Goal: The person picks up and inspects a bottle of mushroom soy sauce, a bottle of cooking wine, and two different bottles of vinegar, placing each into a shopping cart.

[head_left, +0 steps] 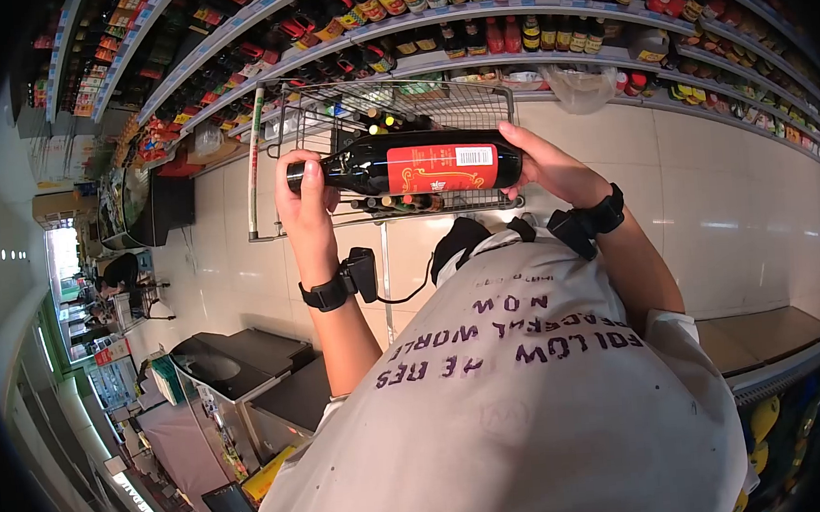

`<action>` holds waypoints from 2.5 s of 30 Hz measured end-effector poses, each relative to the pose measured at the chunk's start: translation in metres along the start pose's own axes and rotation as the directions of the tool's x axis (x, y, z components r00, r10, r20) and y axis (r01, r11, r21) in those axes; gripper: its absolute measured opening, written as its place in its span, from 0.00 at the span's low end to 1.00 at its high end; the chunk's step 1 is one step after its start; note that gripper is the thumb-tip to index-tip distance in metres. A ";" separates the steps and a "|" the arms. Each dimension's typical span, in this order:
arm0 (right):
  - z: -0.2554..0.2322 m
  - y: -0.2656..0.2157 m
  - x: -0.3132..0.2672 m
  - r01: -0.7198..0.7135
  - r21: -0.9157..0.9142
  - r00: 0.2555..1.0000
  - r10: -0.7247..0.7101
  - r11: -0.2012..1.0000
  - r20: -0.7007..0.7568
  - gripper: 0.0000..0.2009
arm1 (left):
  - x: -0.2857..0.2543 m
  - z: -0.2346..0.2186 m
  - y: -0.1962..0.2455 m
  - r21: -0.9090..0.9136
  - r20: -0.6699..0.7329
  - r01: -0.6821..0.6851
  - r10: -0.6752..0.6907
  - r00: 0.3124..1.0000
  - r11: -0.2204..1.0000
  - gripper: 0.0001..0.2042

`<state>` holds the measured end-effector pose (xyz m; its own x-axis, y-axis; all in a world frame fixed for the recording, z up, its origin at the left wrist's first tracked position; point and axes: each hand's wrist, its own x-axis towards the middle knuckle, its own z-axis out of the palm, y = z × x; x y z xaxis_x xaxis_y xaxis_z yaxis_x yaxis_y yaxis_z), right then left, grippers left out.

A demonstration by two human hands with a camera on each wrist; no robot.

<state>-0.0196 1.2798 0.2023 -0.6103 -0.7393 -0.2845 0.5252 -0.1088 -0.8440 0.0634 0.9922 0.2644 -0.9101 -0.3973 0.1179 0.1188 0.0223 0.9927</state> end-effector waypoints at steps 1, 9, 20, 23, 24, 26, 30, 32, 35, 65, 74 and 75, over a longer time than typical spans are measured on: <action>-0.005 0.000 0.002 0.019 0.007 0.995 -0.019 1.000 0.101 0.28 | -0.001 -0.001 0.001 0.016 0.004 0.008 -0.008 1.000 1.000 0.10; 0.001 -0.001 -0.003 0.106 -0.123 0.987 -0.089 0.987 0.136 0.30 | -0.011 -0.011 -0.003 0.057 -0.062 0.092 -0.088 0.994 0.994 0.11; -0.005 -0.002 0.000 -0.031 0.041 0.997 0.028 0.999 0.065 0.23 | -0.011 -0.013 -0.010 0.152 -0.036 0.157 -0.154 0.987 0.976 0.09; -0.010 -0.004 0.003 -0.038 -0.026 0.998 0.039 0.999 0.039 0.26 | -0.010 -0.010 -0.015 0.171 -0.015 0.174 -0.174 0.985 0.970 0.08; -0.014 -0.003 0.005 -0.044 -0.063 0.993 0.050 0.997 0.104 0.27 | -0.010 -0.010 -0.017 0.201 0.006 0.175 -0.180 0.984 0.964 0.09; -0.017 -0.001 0.006 -0.053 -0.098 0.993 0.062 0.994 0.097 0.30 | -0.009 -0.007 -0.019 0.234 0.033 0.171 -0.184 0.982 0.957 0.10; -0.027 0.004 0.009 -0.112 -0.137 0.985 0.128 0.984 0.113 0.31 | -0.011 -0.005 -0.021 0.269 0.099 0.132 -0.164 0.982 0.954 0.11; -0.024 0.005 0.010 -0.131 -0.190 0.983 0.152 0.973 0.100 0.32 | -0.011 -0.008 -0.030 0.038 0.073 0.124 -0.127 0.989 0.992 0.10; -0.014 0.006 0.011 -0.077 -0.215 0.994 0.059 0.974 -0.090 0.29 | -0.011 -0.011 -0.035 0.040 0.059 0.113 -0.116 0.992 0.993 0.11; -0.019 0.015 0.013 0.052 -0.238 0.971 0.007 0.970 0.239 0.27 | 0.030 0.053 -0.065 -0.753 0.071 0.107 -0.082 0.994 0.650 0.14; -0.030 0.026 0.021 0.062 -0.089 0.971 -0.039 0.994 0.236 0.24 | 0.044 0.031 -0.089 -0.752 0.166 0.184 -0.088 0.982 0.633 0.14; -0.029 0.024 0.021 0.035 -0.047 0.953 -0.019 0.998 0.302 0.25 | 0.045 0.032 -0.088 -0.778 0.264 0.240 -0.045 0.964 0.581 0.13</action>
<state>-0.0369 1.2803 0.1627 -0.4126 -0.9033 -0.1179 0.4750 -0.1030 -0.8739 -0.0007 1.0016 0.1835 -0.9869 -0.1422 0.0763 0.1598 -0.7955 0.5845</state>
